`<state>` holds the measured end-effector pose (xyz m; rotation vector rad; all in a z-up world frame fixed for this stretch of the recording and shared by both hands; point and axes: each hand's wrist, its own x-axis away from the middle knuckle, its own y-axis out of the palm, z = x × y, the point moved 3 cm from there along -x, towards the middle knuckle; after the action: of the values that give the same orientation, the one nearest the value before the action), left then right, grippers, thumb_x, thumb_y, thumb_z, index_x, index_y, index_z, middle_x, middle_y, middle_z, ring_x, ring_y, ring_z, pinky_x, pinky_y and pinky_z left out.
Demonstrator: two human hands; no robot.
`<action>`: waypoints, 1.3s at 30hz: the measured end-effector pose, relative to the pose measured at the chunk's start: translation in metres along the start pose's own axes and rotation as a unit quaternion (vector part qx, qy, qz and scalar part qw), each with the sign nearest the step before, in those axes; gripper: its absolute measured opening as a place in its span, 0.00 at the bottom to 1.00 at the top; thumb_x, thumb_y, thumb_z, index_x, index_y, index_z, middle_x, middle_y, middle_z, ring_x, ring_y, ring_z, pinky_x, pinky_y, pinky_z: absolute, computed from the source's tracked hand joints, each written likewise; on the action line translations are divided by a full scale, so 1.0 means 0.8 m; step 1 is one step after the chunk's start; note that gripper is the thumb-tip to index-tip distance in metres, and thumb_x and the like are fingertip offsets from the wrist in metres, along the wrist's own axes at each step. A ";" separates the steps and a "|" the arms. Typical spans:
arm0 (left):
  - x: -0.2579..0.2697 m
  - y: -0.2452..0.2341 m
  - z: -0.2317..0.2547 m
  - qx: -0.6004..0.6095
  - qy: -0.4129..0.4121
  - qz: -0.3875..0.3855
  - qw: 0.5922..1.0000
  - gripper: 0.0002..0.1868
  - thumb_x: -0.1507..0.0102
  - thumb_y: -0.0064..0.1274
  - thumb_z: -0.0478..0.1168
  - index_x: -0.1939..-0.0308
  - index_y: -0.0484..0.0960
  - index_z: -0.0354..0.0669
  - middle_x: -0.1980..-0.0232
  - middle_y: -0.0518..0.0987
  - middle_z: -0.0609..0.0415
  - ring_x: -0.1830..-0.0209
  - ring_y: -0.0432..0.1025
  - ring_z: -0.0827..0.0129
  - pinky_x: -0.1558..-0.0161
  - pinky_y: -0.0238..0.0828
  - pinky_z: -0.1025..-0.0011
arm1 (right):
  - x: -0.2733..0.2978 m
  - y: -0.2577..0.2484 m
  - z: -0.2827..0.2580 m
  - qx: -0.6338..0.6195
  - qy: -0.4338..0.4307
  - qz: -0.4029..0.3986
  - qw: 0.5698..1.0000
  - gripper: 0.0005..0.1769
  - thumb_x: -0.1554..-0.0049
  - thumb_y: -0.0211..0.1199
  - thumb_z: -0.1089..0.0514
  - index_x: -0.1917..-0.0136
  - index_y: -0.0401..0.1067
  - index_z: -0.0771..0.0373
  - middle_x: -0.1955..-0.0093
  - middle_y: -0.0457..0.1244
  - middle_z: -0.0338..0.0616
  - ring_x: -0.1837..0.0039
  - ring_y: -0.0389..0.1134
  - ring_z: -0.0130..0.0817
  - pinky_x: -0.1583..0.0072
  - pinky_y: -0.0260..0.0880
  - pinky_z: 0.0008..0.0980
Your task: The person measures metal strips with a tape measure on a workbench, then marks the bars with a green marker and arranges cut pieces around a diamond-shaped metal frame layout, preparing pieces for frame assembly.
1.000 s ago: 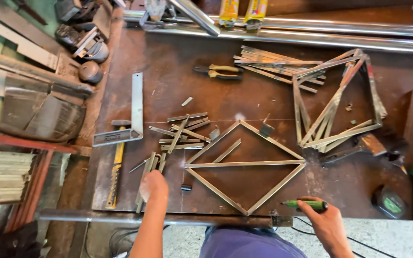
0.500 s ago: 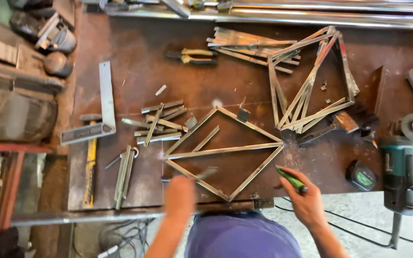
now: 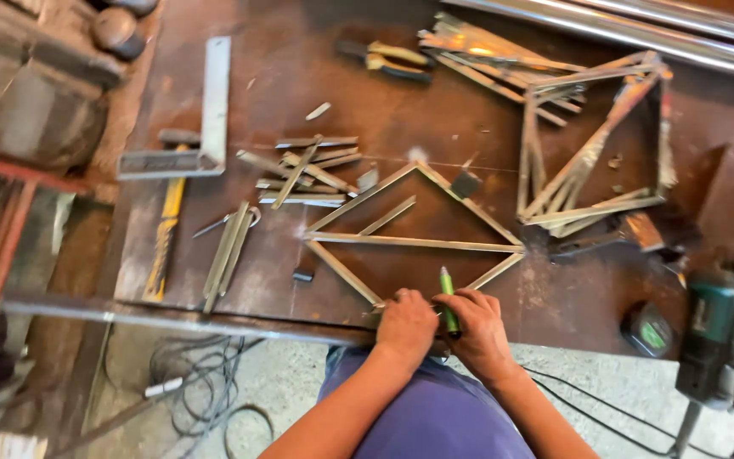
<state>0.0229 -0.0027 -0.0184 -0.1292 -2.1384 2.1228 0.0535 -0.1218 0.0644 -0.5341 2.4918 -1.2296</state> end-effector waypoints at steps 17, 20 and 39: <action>-0.004 -0.013 0.009 0.063 -0.023 0.037 0.997 0.10 0.39 0.51 0.37 0.62 0.84 0.33 0.63 0.77 0.37 0.63 0.70 0.49 0.61 0.71 0.50 | 0.002 0.028 0.007 0.037 0.005 0.026 0.999 0.29 0.60 0.69 0.65 0.44 0.78 0.49 0.43 0.69 0.37 0.44 0.66 0.42 0.38 0.64 0.36; -0.002 -0.019 0.014 0.058 -0.024 0.034 0.997 0.12 0.39 0.50 0.38 0.59 0.84 0.32 0.63 0.78 0.36 0.60 0.70 0.47 0.58 0.72 0.47 | 0.005 0.030 0.011 0.034 0.020 0.019 0.999 0.29 0.60 0.70 0.65 0.44 0.78 0.48 0.43 0.69 0.37 0.43 0.65 0.42 0.39 0.66 0.36; -0.005 -0.012 0.014 0.063 -0.038 -0.012 0.997 0.13 0.38 0.50 0.38 0.56 0.85 0.34 0.57 0.78 0.33 0.56 0.72 0.44 0.52 0.73 0.42 | -0.003 0.022 0.003 0.038 0.012 -0.013 0.999 0.30 0.61 0.72 0.64 0.43 0.77 0.49 0.45 0.69 0.35 0.42 0.66 0.41 0.39 0.65 0.36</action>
<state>0.0258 -0.0148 -0.0090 -0.0092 -2.0280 2.2751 0.0533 -0.1124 0.0489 -0.5376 2.4545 -1.3416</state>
